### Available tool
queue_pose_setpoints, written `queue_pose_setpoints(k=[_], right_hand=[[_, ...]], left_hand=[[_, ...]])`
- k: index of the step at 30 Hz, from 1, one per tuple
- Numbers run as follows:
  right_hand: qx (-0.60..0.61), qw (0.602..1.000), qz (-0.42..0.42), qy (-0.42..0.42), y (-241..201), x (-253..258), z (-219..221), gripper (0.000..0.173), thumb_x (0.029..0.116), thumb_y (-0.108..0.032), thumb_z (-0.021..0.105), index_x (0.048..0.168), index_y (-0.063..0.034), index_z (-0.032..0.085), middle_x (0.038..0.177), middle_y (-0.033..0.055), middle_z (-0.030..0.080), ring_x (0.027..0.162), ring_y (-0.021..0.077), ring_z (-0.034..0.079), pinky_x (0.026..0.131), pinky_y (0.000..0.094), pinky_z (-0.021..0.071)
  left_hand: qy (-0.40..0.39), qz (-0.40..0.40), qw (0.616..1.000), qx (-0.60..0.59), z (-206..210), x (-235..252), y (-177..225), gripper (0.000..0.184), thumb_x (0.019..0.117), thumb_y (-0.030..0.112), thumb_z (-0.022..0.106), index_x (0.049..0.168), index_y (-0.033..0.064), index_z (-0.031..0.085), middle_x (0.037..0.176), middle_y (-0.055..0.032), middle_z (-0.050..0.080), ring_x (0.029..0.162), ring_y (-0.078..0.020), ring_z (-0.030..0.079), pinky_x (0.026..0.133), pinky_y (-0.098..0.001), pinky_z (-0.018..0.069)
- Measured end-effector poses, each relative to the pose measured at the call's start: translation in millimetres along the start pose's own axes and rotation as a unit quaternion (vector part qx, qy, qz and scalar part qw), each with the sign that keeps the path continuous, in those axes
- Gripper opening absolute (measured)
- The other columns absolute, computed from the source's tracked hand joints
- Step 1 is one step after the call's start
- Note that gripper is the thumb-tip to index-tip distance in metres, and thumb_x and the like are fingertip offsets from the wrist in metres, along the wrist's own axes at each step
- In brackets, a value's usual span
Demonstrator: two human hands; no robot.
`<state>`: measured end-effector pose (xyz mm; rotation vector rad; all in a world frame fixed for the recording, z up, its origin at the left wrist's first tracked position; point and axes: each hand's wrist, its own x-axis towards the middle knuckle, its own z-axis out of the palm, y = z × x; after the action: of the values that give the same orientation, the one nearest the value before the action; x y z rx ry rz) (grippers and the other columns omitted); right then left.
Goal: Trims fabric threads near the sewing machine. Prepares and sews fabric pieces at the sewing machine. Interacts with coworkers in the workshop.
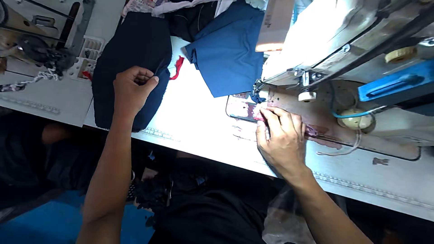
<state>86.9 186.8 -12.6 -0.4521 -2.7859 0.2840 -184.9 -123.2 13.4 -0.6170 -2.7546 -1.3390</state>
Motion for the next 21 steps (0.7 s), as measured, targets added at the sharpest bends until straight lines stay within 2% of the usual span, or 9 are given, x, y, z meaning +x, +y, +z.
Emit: queue_pose_setpoints(k=[5,7,9,21], right_hand=[[0.006,1.0,-0.025,0.005,-2,12,-1,0.039,0.1044,-0.026,0.05,0.14,-0.0215,0.066,0.138,0.0135,0.06,0.124,0.0376,0.054,0.099,0.0546,0.0428],[-0.011,1.0,-0.013,-0.006,-1,21,-1,0.042,0.1058,-0.032,0.048,0.143,-0.0191,0.063,0.138,0.0144,0.059,0.124,0.0398,0.053,0.098,0.0569,0.0435],[-0.031,0.999,0.012,-0.01,0,27,1,0.047,0.103,-0.035,0.047,0.142,-0.0146,0.062,0.137,0.0168,0.059,0.124,0.0428,0.052,0.095,0.0607,0.0422],[-0.055,0.997,0.038,-0.029,-2,27,0,0.053,0.1006,-0.041,0.046,0.145,-0.0138,0.059,0.14,0.0187,0.057,0.127,0.0461,0.05,0.093,0.0648,0.0407]], left_hand=[[-0.006,0.006,1.0,-0.018,0,0,-2,0.021,0.0933,0.029,0.073,0.105,0.012,0.072,0.091,0.0043,0.071,0.078,0.002,0.064,0.072,-0.0173,0.0527],[-0.001,0.008,1.0,-0.005,1,-1,-2,0.022,0.094,0.031,0.073,0.106,0.0125,0.072,0.092,0.0044,0.071,0.079,0.002,0.064,0.072,-0.0177,0.0524],[0.0,0.007,1.0,0.012,2,-1,-2,0.025,0.0944,0.034,0.072,0.107,0.0124,0.072,0.093,0.0034,0.071,0.079,0.0007,0.064,0.073,-0.0197,0.0528],[0.011,0.005,1.0,0.019,4,-2,-3,0.026,0.0935,0.034,0.073,0.108,0.013,0.071,0.093,0.0044,0.071,0.079,0.0028,0.064,0.072,-0.0168,0.0515]])
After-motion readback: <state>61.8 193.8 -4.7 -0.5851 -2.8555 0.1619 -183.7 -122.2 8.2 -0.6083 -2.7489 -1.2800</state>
